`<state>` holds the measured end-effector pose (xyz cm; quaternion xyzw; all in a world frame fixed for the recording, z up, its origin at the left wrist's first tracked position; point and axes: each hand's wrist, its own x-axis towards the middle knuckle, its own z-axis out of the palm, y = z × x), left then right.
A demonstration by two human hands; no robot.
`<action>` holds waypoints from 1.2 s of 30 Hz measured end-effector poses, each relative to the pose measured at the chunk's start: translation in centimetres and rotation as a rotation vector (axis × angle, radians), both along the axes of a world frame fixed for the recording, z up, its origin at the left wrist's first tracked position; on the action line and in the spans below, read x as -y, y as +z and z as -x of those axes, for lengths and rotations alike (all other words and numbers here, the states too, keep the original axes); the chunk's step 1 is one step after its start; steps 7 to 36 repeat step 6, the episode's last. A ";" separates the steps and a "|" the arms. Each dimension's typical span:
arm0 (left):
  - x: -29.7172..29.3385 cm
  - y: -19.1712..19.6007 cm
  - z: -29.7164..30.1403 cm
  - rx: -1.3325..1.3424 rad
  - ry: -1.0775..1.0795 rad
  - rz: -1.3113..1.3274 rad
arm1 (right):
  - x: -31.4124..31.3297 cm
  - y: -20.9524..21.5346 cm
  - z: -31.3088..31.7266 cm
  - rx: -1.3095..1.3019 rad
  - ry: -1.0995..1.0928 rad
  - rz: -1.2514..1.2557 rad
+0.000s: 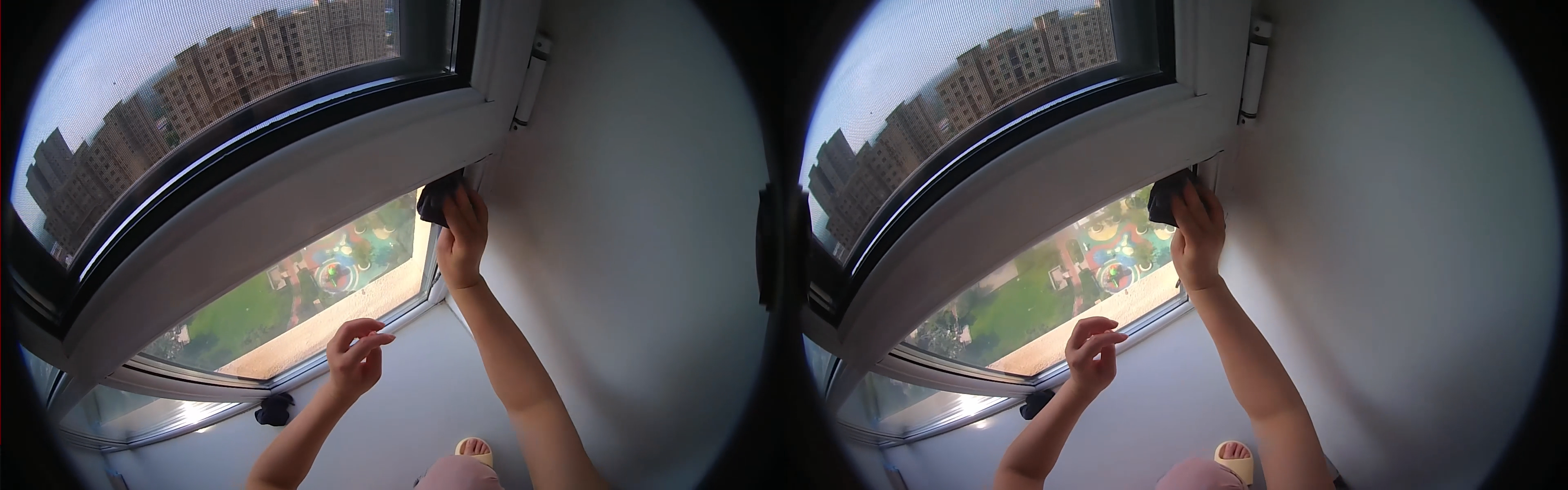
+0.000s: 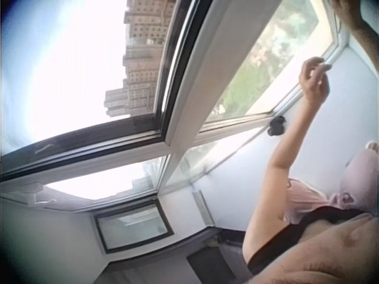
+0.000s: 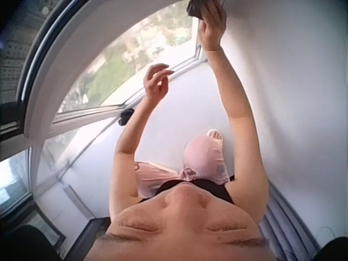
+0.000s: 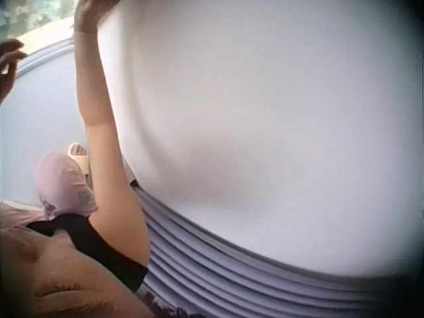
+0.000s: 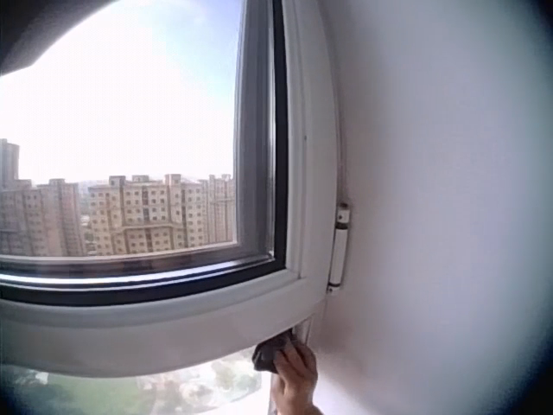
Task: The person cleans a window by wiping the open glass pane with magnetic cleaning pads, closing and latching the window, and wiping down the window frames and glass panes with the pads.
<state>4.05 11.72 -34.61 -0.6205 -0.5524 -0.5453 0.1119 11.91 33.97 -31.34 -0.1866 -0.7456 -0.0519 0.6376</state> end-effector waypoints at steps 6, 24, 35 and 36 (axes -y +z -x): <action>-0.7 1.2 -1.3 0.100 -0.024 0.005 | 1.4 -2.8 2.5 -0.167 -0.163 0.217; -0.7 1.2 -1.3 0.100 -0.024 0.005 | 1.4 -2.8 2.5 -0.167 -0.163 0.217; -0.7 1.2 -1.3 0.100 -0.024 0.005 | 1.4 -2.8 2.5 -0.167 -0.163 0.217; -0.7 1.2 -1.3 0.100 -0.024 0.005 | 1.4 -2.8 2.5 -0.167 -0.163 0.217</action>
